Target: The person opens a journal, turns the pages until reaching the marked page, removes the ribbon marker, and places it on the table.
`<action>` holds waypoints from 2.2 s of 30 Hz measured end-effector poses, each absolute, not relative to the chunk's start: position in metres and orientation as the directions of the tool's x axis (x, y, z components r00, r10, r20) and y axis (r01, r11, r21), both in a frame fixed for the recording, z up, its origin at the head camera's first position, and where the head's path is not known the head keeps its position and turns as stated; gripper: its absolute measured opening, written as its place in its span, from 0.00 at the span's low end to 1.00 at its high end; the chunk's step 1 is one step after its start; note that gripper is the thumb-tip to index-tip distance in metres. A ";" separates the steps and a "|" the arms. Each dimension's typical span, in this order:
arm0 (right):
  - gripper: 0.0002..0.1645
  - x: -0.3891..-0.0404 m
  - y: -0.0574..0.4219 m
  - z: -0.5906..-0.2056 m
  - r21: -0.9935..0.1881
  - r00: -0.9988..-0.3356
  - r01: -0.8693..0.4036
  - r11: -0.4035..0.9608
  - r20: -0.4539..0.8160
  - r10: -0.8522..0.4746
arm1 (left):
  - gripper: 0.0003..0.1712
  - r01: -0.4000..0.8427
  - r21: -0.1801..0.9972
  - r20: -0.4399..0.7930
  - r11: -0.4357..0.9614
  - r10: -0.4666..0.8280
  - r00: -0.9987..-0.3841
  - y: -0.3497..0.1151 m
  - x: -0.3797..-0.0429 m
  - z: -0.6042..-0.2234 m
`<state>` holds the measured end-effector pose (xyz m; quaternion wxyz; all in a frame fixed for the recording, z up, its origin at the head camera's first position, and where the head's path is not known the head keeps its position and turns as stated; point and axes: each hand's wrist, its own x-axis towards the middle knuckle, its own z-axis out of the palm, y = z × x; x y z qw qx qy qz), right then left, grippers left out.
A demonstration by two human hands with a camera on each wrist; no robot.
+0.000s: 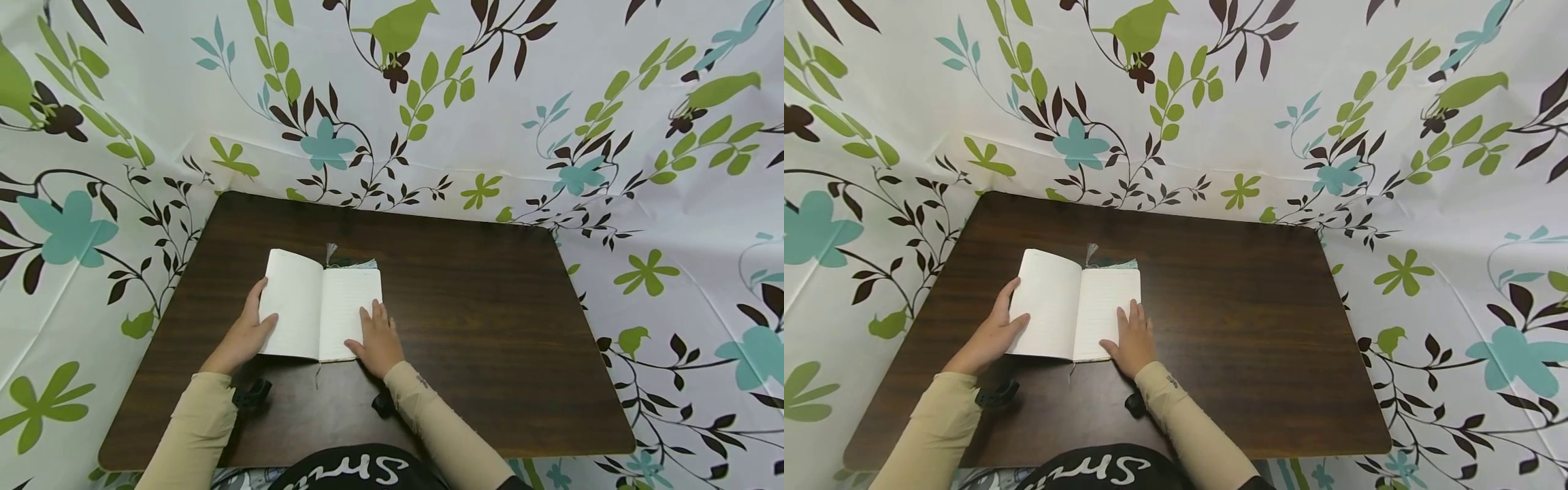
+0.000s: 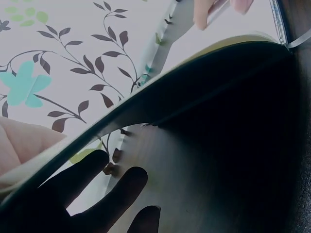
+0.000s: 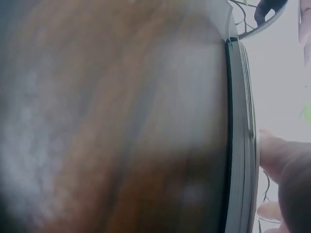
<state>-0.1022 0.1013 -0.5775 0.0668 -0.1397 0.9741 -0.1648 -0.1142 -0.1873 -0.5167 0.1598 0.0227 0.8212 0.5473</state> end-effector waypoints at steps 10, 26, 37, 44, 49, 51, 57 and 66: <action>0.52 -0.100 0.102 -0.575 -0.288 -0.969 -0.208 0.935 -0.069 -0.237 | 0.47 -0.154 0.914 -0.245 0.375 0.210 -0.946 -0.187 -0.114 -0.517; 0.52 -0.101 0.093 -0.571 -0.255 -0.974 -0.174 0.951 -0.099 -0.205 | 0.47 -0.145 0.926 -0.226 0.348 0.205 -0.952 -0.186 -0.113 -0.517; 0.51 -0.102 0.088 -0.563 -0.289 -0.970 -0.156 0.944 -0.134 -0.202 | 0.47 -0.147 0.923 -0.230 0.356 0.204 -0.952 -0.185 -0.112 -0.517; 0.50 -0.102 0.086 -0.562 -0.275 -0.972 -0.167 0.947 -0.117 -0.206 | 0.46 -0.154 0.919 -0.238 0.363 0.198 -0.951 -0.184 -0.112 -0.517; 0.49 -0.103 0.086 -0.562 -0.274 -0.971 -0.171 0.946 -0.114 -0.208 | 0.47 -0.161 0.918 -0.244 0.362 0.196 -0.950 -0.183 -0.111 -0.517; 0.48 -0.104 0.086 -0.562 -0.278 -0.971 -0.174 0.945 -0.111 -0.212 | 0.46 -0.163 0.917 -0.246 0.364 0.194 -0.950 -0.183 -0.111 -0.517; 0.44 -0.104 0.086 -0.561 -0.281 -0.968 -0.193 0.940 -0.104 -0.229 | 0.46 -0.157 0.911 -0.241 0.383 0.184 -0.953 -0.185 -0.111 -0.518; 0.40 -0.102 0.084 -0.564 -0.198 -0.955 -0.292 0.936 0.011 -0.296 | 0.45 -0.149 0.899 -0.240 0.412 0.177 -0.955 -0.186 -0.112 -0.518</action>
